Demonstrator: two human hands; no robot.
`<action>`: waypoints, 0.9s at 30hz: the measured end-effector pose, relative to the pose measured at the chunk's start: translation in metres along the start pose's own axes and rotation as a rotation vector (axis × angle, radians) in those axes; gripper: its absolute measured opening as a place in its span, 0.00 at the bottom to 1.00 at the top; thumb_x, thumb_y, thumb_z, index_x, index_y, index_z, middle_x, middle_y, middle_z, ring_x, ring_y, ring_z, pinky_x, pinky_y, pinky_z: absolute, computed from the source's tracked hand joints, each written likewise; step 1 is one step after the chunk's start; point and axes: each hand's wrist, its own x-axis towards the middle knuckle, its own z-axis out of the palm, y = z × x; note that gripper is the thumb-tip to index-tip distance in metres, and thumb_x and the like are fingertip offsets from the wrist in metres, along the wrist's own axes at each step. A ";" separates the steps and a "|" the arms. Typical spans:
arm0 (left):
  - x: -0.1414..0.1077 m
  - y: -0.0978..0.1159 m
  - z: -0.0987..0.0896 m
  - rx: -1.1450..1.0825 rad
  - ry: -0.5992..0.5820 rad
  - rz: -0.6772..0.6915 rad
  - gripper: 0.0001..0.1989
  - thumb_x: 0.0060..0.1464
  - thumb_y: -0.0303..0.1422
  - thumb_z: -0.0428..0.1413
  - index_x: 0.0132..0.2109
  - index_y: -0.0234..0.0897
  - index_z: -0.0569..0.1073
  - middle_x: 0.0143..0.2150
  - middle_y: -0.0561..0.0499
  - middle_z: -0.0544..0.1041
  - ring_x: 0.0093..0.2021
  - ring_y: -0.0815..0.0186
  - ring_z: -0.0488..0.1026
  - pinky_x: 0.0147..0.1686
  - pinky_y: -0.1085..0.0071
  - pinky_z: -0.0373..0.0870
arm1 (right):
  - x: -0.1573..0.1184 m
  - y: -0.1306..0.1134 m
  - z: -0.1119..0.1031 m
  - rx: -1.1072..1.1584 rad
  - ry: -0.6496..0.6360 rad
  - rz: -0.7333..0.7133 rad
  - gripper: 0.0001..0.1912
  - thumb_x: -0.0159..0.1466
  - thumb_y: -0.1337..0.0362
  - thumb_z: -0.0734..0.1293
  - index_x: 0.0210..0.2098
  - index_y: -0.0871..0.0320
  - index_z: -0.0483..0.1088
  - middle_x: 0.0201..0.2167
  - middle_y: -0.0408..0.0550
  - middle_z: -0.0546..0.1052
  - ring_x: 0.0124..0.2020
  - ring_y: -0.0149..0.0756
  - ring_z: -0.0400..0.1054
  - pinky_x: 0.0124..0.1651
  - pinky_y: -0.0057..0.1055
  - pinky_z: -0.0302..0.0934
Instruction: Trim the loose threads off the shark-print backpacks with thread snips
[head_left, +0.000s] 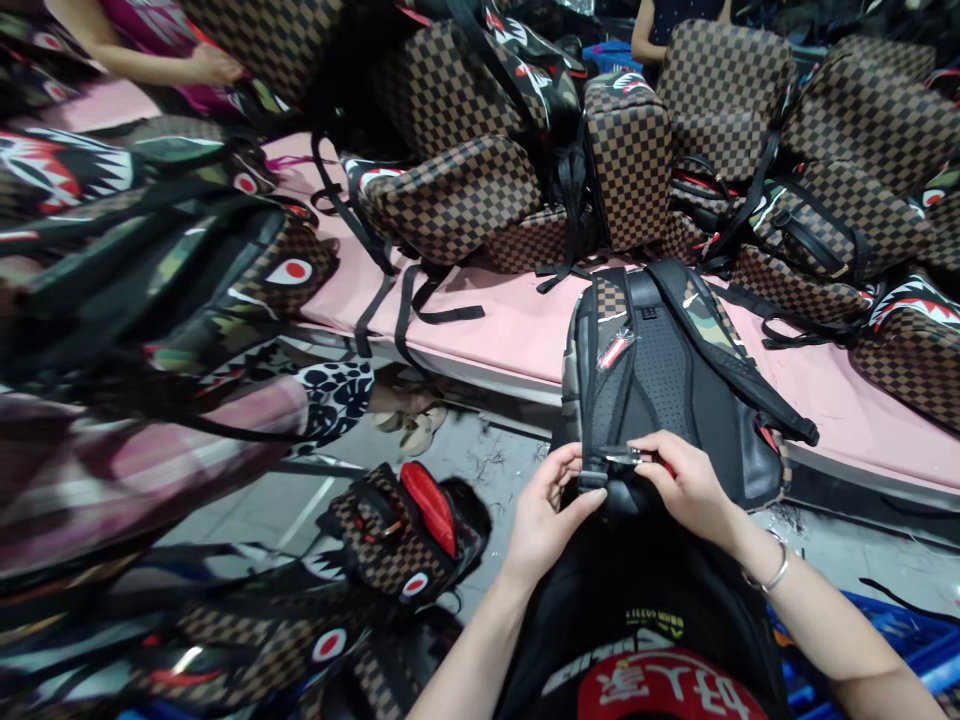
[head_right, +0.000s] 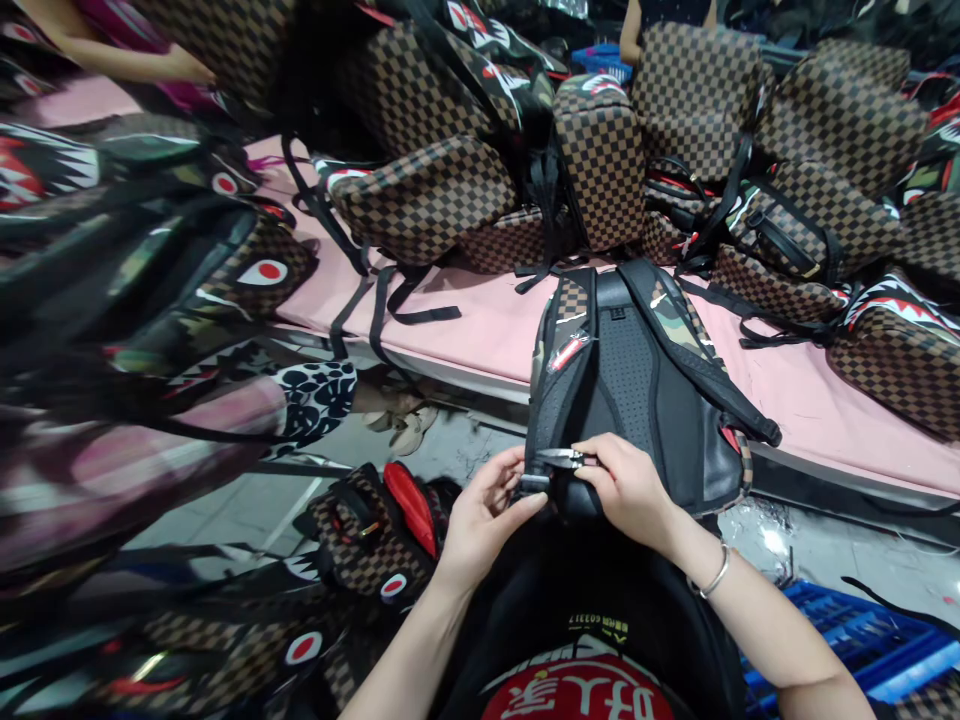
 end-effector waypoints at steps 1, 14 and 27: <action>0.001 -0.001 -0.001 -0.024 0.004 0.008 0.23 0.41 0.30 0.62 0.47 0.36 0.68 0.41 0.47 0.74 0.44 0.61 0.71 0.48 0.65 0.65 | 0.002 0.000 0.001 0.098 0.025 0.065 0.08 0.63 0.66 0.59 0.39 0.57 0.68 0.33 0.47 0.74 0.35 0.33 0.68 0.40 0.29 0.61; -0.001 -0.025 0.006 0.288 0.283 0.260 0.35 0.41 0.34 0.63 0.56 0.40 0.59 0.50 0.44 0.67 0.49 0.59 0.68 0.49 0.62 0.66 | 0.046 -0.016 0.041 0.397 0.033 0.382 0.19 0.55 0.55 0.64 0.16 0.58 0.57 0.13 0.35 0.58 0.17 0.25 0.52 0.21 0.23 0.46; 0.002 -0.010 0.000 0.082 0.363 0.080 0.18 0.50 0.37 0.56 0.48 0.37 0.71 0.45 0.47 0.75 0.46 0.61 0.71 0.50 0.65 0.64 | 0.054 -0.013 0.040 0.317 0.017 0.239 0.07 0.57 0.60 0.64 0.30 0.57 0.65 0.24 0.39 0.70 0.26 0.29 0.65 0.30 0.24 0.58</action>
